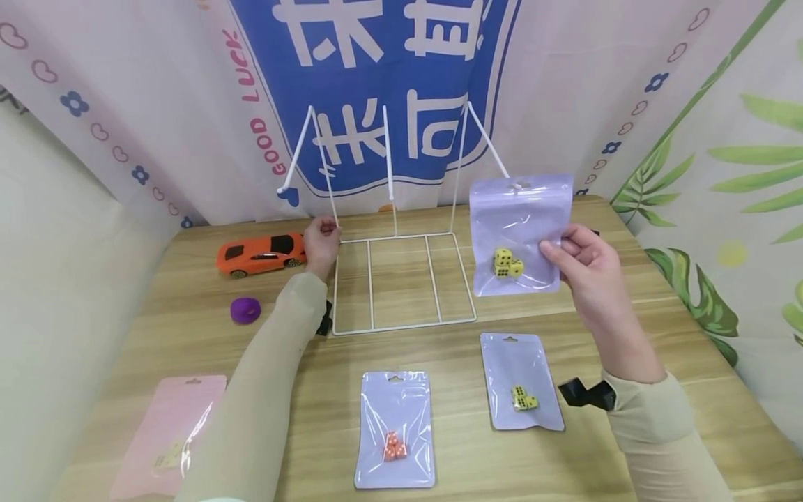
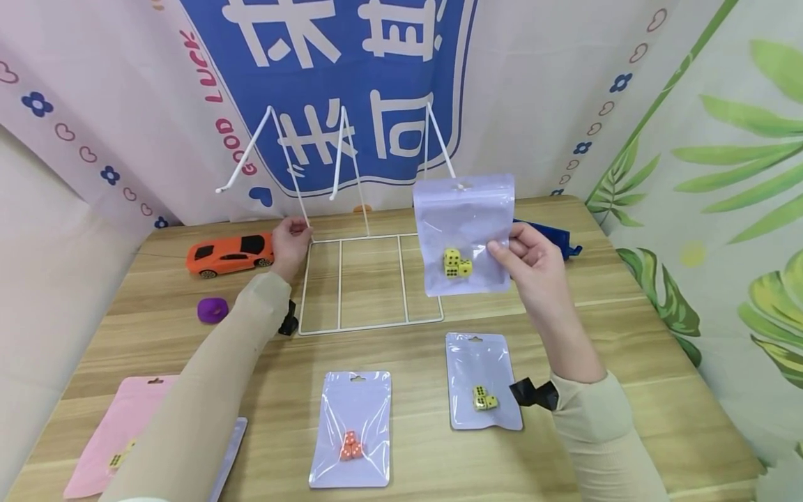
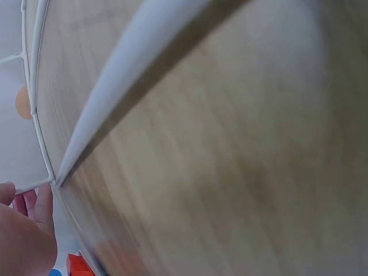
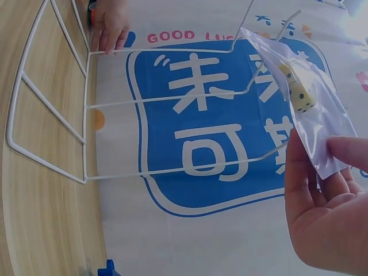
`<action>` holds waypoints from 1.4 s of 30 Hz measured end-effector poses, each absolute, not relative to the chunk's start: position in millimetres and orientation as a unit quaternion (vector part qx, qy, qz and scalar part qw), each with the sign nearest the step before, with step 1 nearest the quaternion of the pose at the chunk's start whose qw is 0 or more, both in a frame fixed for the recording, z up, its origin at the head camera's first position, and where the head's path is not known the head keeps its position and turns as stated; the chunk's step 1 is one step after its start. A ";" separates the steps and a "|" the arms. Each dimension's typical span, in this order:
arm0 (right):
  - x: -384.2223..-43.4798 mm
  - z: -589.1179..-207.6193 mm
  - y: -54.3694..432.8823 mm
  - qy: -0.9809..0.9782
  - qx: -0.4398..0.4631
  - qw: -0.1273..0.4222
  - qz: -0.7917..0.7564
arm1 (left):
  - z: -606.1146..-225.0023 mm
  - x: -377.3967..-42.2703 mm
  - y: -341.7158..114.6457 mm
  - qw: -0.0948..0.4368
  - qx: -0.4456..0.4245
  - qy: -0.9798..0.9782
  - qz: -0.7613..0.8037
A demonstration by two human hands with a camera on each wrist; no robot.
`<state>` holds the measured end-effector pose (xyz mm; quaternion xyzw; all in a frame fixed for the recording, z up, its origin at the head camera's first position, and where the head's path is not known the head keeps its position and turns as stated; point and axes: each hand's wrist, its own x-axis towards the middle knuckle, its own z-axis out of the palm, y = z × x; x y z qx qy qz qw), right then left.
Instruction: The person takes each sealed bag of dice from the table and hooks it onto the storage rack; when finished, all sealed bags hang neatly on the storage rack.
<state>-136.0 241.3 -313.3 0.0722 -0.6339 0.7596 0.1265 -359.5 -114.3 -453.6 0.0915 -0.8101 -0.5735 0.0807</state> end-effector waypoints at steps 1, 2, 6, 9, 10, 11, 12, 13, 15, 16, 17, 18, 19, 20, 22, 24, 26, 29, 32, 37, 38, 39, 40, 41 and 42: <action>-136.6 -313.7 241.4 -0.636 0.071 0.125 0.758 | -453.6 -359.6 -114.4 0.081 0.092 -0.811 -0.572; -137.2 -314.2 241.5 -0.639 0.071 0.123 0.756 | -453.6 -359.6 -114.6 0.080 0.092 -0.812 -0.571; -139.8 -316.2 242.0 -0.650 0.072 0.116 0.748 | -453.2 -359.7 -115.2 0.081 0.093 -0.810 -0.573; -142.7 -317.5 242.0 -0.653 0.071 0.111 0.745 | -453.0 -359.4 -115.4 0.079 0.092 -0.808 -0.577; -143.9 -318.0 242.0 -0.654 0.069 0.110 0.745 | -453.0 -359.3 -115.3 0.078 0.092 -0.807 -0.579; -145.3 -318.6 242.1 -0.655 0.068 0.108 0.744 | -453.2 -359.2 -115.3 0.077 0.092 -0.805 -0.581; -146.8 -319.3 242.1 -0.656 0.066 0.107 0.744 | -453.3 -359.0 -115.2 0.075 0.091 -0.805 -0.582; -148.7 -320.2 242.0 -0.656 0.063 0.104 0.745 | -453.7 -358.8 -115.5 0.074 0.091 -0.804 -0.583; -152.9 -322.2 241.8 -0.656 0.057 0.097 0.747 | -454.3 -358.4 -116.0 0.072 0.092 -0.802 -0.585; -155.2 -323.4 241.7 -0.658 0.052 0.095 0.745 | -454.6 -358.2 -116.3 0.072 0.093 -0.803 -0.584; -157.6 -324.4 241.6 -0.658 0.048 0.092 0.746 | -454.8 -358.2 -116.6 0.072 0.093 -0.803 -0.585; -160.0 -325.4 241.4 -0.658 0.043 0.090 0.747 | -455.0 -358.3 -116.7 0.071 0.093 -0.803 -0.584; -162.5 -326.2 241.2 -0.657 0.039 0.089 0.748 | -455.2 -358.6 -116.9 0.072 0.093 -0.803 -0.584; -165.1 -326.8 241.0 -0.656 0.035 0.087 0.749 | -455.4 -358.9 -117.0 0.072 0.092 -0.802 -0.585; -170.1 -327.5 240.2 -0.655 0.028 0.088 0.750 | -455.4 -359.6 -117.1 0.075 0.090 -0.802 -0.586; -175.3 -327.8 239.3 -0.653 0.021 0.087 0.752 | -455.3 -360.2 -117.1 0.076 0.088 -0.802 -0.586; -180.2 -327.9 238.2 -0.656 0.014 0.085 0.750 | -455.4 -360.6 -117.2 0.076 0.086 -0.801 -0.587; -188.9 -327.2 236.6 -0.657 0.006 0.077 0.750 | -455.0 -361.6 -117.5 0.074 0.084 -0.803 -0.585; -200.4 -325.4 235.6 -0.663 0.004 0.070 0.745 | -454.5 -362.7 -118.1 0.072 0.083 -0.807 -0.581; -226.7 -320.8 234.6 -0.667 -0.009 0.064 0.742 | -452.8 -361.8 -118.4 0.067 0.085 -0.812 -0.574; -232.3 -319.9 234.5 -0.667 -0.014 0.062 0.743 | -452.7 -361.4 -118.3 0.065 0.086 -0.814 -0.571; -237.9 -318.9 234.4 -0.668 -0.020 0.061 0.741 | -452.6 -361.0 -118.3 0.065 0.086 -0.813 -0.572; -243.0 -318.2 234.2 -0.667 -0.026 0.059 0.742 | -452.7 -360.4 -118.2 0.065 0.086 -0.813 -0.572; -248.1 -317.5 234.2 -0.667 -0.032 0.057 0.742 | -452.9 -360.0 -118.1 0.065 0.086 -0.814 -0.571; -253.0 -317.0 234.0 -0.669 -0.038 0.056 0.740 | -453.1 -359.4 -117.9 0.065 0.087 -0.814 -0.571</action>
